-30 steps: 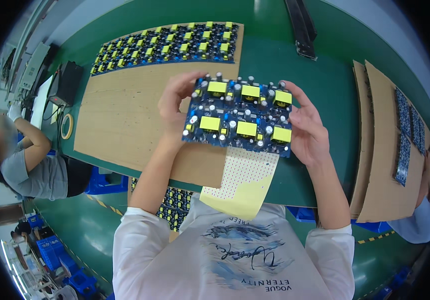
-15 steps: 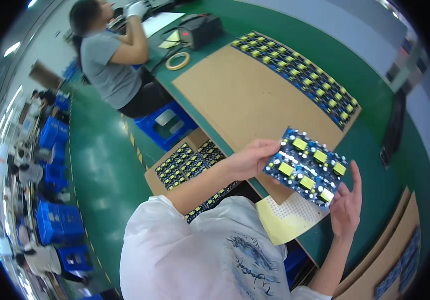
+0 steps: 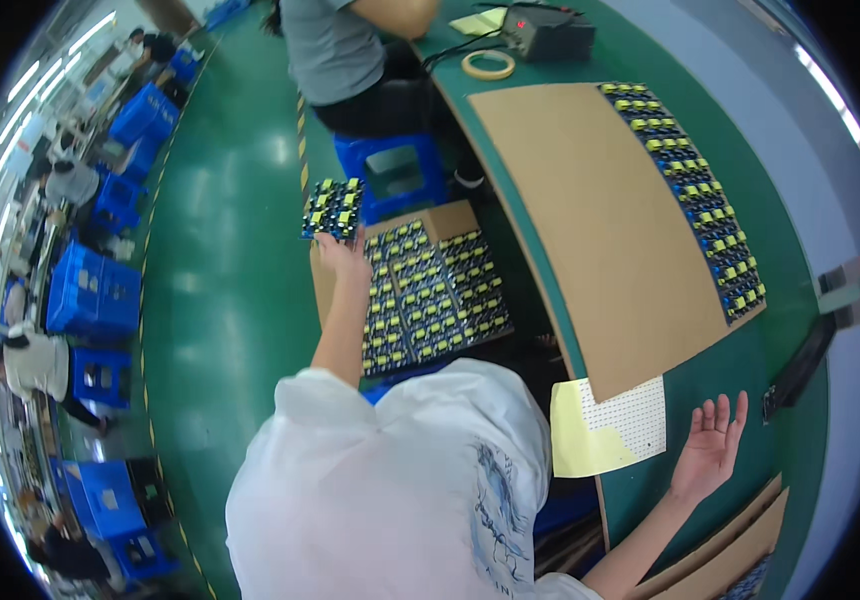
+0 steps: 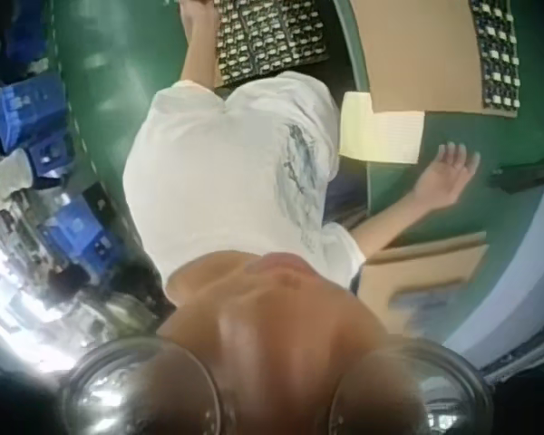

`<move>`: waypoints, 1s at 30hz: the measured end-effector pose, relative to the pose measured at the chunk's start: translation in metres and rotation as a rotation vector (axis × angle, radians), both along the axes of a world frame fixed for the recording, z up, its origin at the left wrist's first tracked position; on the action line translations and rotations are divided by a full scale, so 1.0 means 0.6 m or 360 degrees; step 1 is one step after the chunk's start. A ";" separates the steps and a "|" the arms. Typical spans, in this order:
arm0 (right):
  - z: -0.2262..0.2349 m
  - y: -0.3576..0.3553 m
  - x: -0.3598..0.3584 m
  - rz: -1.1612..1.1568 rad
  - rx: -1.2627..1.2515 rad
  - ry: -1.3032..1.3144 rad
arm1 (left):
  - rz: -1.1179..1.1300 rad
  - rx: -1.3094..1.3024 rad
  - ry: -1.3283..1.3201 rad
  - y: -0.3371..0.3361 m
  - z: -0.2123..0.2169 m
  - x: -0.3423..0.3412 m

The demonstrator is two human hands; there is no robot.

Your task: Inspecting and sorting printed circuit board assemblies with transformers at a manufacturing station.

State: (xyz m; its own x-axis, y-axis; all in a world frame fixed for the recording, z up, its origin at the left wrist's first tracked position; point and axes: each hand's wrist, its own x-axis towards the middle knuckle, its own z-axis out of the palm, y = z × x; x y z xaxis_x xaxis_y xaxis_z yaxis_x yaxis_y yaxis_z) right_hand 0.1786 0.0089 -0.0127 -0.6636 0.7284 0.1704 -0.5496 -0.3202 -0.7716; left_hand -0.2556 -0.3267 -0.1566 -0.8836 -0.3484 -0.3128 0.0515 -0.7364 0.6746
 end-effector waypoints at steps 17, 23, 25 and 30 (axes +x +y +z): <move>-0.086 0.096 0.082 -0.0403 0.0095 -0.0312 | 0.0933 0.0058 -0.1122 -0.261 -0.393 0.123; -0.079 0.106 0.092 -0.0559 0.0035 -0.0465 | 0.0387 0.0587 -0.0726 -0.299 -0.434 0.023; -0.075 0.097 0.086 -0.0559 0.0046 -0.0475 | 0.0291 0.0598 -0.0664 -0.289 -0.435 -0.006; -0.053 0.075 0.054 -0.0855 -0.0013 -0.0654 | 0.0141 0.0127 -0.0702 -0.252 -0.410 -0.046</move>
State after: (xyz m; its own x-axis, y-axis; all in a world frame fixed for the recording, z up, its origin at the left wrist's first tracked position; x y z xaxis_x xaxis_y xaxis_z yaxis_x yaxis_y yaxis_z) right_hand 0.2108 0.0538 -0.0447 -0.2188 0.9754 -0.0254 -0.2968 -0.0913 -0.9506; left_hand -0.2833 -0.4781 -0.4028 -0.6277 -0.3763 -0.6814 -0.1627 -0.7926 0.5876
